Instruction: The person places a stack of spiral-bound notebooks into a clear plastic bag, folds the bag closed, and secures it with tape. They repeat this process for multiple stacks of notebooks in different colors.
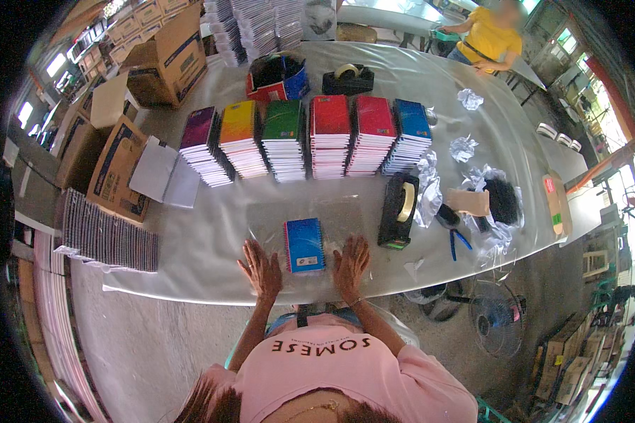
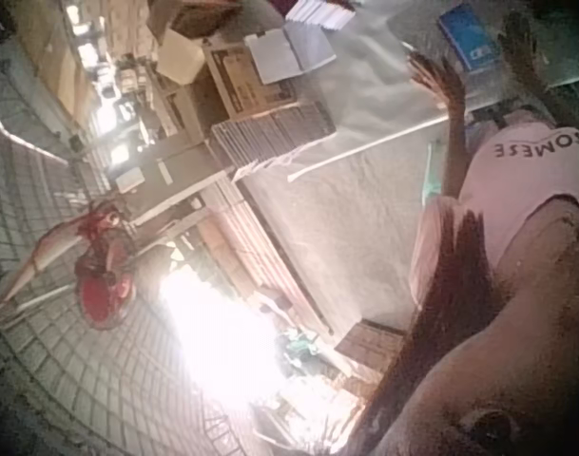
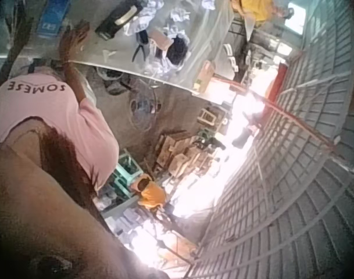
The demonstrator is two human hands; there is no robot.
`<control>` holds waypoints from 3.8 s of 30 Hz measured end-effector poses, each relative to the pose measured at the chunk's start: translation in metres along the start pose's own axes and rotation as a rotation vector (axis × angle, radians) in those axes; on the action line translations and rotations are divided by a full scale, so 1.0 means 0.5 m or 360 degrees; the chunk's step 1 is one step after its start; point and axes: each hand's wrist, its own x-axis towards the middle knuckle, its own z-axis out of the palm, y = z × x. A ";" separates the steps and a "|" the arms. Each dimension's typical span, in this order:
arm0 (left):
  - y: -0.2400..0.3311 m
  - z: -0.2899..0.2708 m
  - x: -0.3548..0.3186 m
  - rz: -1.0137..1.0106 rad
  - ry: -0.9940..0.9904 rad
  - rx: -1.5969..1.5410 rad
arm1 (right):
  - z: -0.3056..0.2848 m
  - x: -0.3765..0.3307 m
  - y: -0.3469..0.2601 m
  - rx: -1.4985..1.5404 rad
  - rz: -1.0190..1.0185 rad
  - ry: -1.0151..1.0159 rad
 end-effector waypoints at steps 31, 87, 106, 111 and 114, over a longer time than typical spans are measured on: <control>-0.059 -0.084 0.027 -0.0051 0.0069 -0.0881 | -0.078 0.028 0.084 0.0931 0.0216 -0.0178; -0.058 -0.094 0.022 0.0109 0.0005 -0.0647 | -0.066 0.000 0.080 0.0371 -0.0218 -0.0038; -0.062 -0.085 0.025 0.0159 0.0077 -0.0648 | -0.065 -0.002 0.078 0.0342 -0.0218 -0.0047; -0.060 -0.085 0.025 0.0144 0.0074 -0.0635 | -0.075 0.002 0.074 0.0214 -0.0309 -0.0042; -0.059 -0.085 0.026 0.0141 0.0062 -0.0647 | -0.078 0.005 0.071 0.0254 -0.0292 -0.0039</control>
